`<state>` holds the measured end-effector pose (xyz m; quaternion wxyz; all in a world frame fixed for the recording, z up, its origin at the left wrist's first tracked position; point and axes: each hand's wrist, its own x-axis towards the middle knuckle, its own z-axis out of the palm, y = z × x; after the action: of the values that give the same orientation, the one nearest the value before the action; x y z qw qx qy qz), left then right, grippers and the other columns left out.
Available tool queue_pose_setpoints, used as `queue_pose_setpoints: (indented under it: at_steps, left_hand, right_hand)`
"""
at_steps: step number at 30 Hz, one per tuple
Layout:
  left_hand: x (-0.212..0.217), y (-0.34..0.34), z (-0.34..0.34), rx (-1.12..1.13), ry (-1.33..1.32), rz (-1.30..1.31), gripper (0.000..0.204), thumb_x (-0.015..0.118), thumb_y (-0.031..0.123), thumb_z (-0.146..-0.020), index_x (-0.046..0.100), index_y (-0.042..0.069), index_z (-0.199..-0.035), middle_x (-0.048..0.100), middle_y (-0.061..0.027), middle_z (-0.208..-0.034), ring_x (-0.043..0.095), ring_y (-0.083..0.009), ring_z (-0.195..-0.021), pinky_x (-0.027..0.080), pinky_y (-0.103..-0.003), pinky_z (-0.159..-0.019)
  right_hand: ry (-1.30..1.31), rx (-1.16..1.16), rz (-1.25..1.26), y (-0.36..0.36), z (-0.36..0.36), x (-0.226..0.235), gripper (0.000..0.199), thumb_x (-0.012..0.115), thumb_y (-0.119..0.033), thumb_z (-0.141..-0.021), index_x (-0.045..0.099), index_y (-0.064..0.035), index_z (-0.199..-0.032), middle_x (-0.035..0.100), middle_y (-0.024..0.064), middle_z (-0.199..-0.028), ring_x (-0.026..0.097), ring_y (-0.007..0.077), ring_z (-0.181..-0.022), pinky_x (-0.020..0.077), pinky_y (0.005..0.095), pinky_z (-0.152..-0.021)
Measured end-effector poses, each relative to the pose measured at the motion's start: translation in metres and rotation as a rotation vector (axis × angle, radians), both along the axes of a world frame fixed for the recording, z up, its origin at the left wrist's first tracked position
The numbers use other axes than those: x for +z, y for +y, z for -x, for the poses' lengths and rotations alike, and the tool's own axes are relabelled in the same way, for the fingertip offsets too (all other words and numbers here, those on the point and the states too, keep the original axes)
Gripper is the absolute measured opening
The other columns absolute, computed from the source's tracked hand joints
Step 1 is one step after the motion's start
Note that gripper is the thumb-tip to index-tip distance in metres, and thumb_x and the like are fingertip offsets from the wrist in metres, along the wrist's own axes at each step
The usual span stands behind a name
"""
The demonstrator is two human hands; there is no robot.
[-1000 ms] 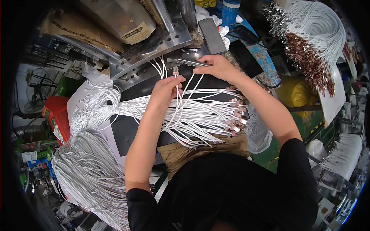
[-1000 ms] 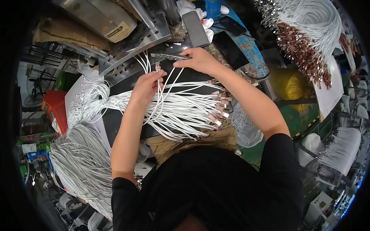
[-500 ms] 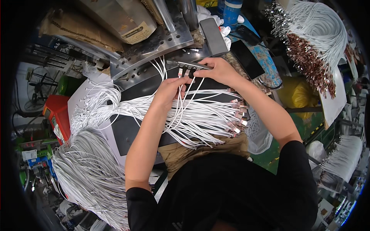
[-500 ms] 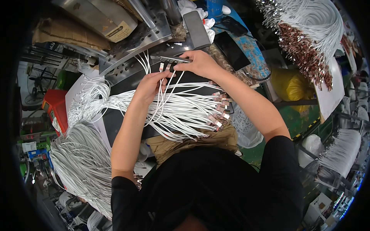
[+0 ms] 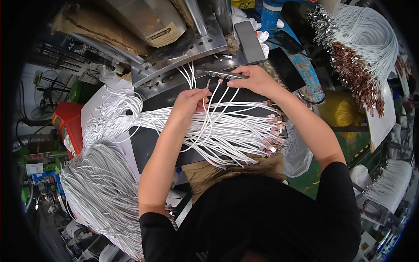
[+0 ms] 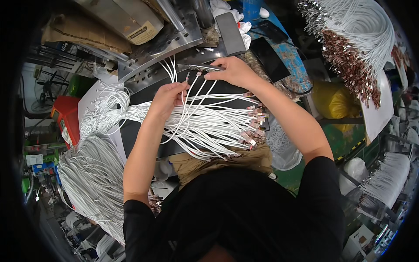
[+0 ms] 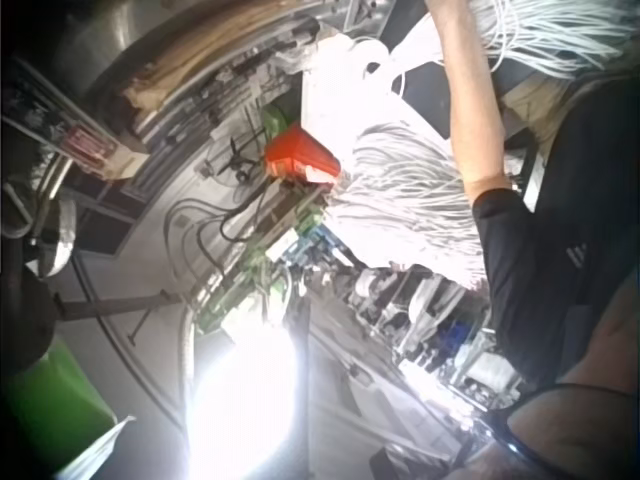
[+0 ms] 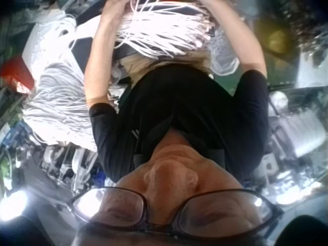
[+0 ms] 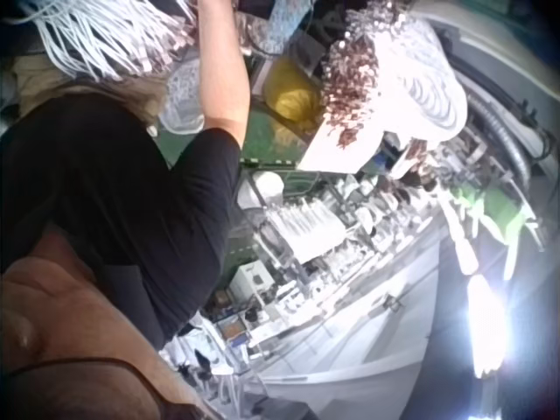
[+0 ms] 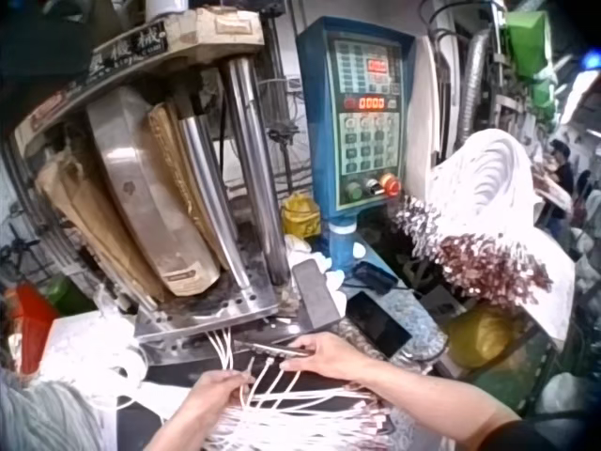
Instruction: Organize and group white cables into a plastic alignment tool at a manual assembly station.
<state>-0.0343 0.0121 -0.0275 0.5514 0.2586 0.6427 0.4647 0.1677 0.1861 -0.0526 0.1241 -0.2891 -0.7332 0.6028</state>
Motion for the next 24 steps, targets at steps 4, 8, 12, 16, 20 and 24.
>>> queue_pose_setpoints:
  at_steps: [4, 8, 12, 16, 20, 24]
  left_hand:
    - [0.004, 0.001, -0.002, -0.041, 0.007, 0.066, 0.025, 0.059, 0.026, -0.099, 0.070, 0.004, -0.094, 0.060, 0.0040, -0.073, 0.055, -0.0065, -0.061, 0.044, -0.021, -0.060]
    - [0.006, 0.002, -0.005, -0.022, 0.010, 0.063, 0.027, 0.059, 0.027, -0.098, 0.070, 0.003, -0.092, 0.060, 0.0043, -0.072, 0.055, -0.0070, -0.060, 0.044, -0.023, -0.057]
    - [0.009, 0.007, -0.013, -0.051, 0.096, 0.082, 0.026, 0.059, 0.027, -0.097, 0.071, 0.004, -0.091, 0.061, 0.0016, -0.070, 0.057, -0.0098, -0.060, 0.046, -0.025, -0.058]
    - [0.023, 0.000, -0.018, -0.265, 0.740, 0.110, 0.025, 0.061, 0.029, -0.095, 0.071, 0.006, -0.091, 0.065, -0.0051, -0.073, 0.062, -0.0204, -0.061, 0.050, -0.032, -0.062]
    - [0.035, 0.010, -0.005, -0.140, 1.401, -0.133, 0.027, 0.061, 0.032, -0.094, 0.071, 0.006, -0.090, 0.068, -0.0120, -0.076, 0.066, -0.0321, -0.068, 0.053, -0.040, -0.067]
    - [0.019, 0.044, 0.030, 0.125, 1.795, -0.363, 0.032, 0.060, 0.036, -0.094, 0.069, 0.004, -0.093, 0.070, -0.0182, -0.081, 0.067, -0.0386, -0.078, 0.053, -0.047, -0.070]
  right_hand:
    - [0.059, 0.079, 0.044, -0.005, -0.001, 0.010, 0.047, 0.083, -0.032, -0.078, 0.069, 0.0002, -0.109, 0.072, 0.0074, -0.090, 0.063, 0.0111, -0.081, 0.0473, 0.0260, -0.075]
    - [0.062, 0.139, 0.009, -0.004, -0.003, 0.015, 0.049, 0.083, -0.035, -0.078, 0.069, -0.0003, -0.110, 0.072, 0.0074, -0.090, 0.063, 0.0104, -0.084, 0.0469, 0.0260, -0.078]
    - [0.021, 0.185, -0.106, -0.001, -0.006, 0.012, 0.037, 0.080, -0.021, -0.084, 0.068, -0.0023, -0.113, 0.071, 0.0031, -0.093, 0.061, 0.0074, -0.081, 0.0463, 0.0237, -0.075]
    - [-0.218, 0.150, -0.350, -0.018, -0.002, 0.049, 0.031, 0.074, -0.022, -0.087, 0.068, -0.0051, -0.112, 0.071, 0.0076, -0.094, 0.064, 0.0153, -0.085, 0.0481, 0.0282, -0.078]
    - [0.018, -0.031, -1.044, -0.006, 0.014, 0.029, 0.026, 0.067, -0.021, -0.090, 0.068, -0.0071, -0.112, 0.068, 0.0147, -0.094, 0.064, 0.0284, -0.092, 0.0497, 0.0368, -0.082]
    - [0.300, -0.203, -1.147, 0.005, 0.087, 0.027, 0.021, 0.060, -0.018, -0.092, 0.067, -0.0039, -0.106, 0.064, 0.0178, -0.101, 0.058, 0.0384, -0.100, 0.0483, 0.0441, -0.088]
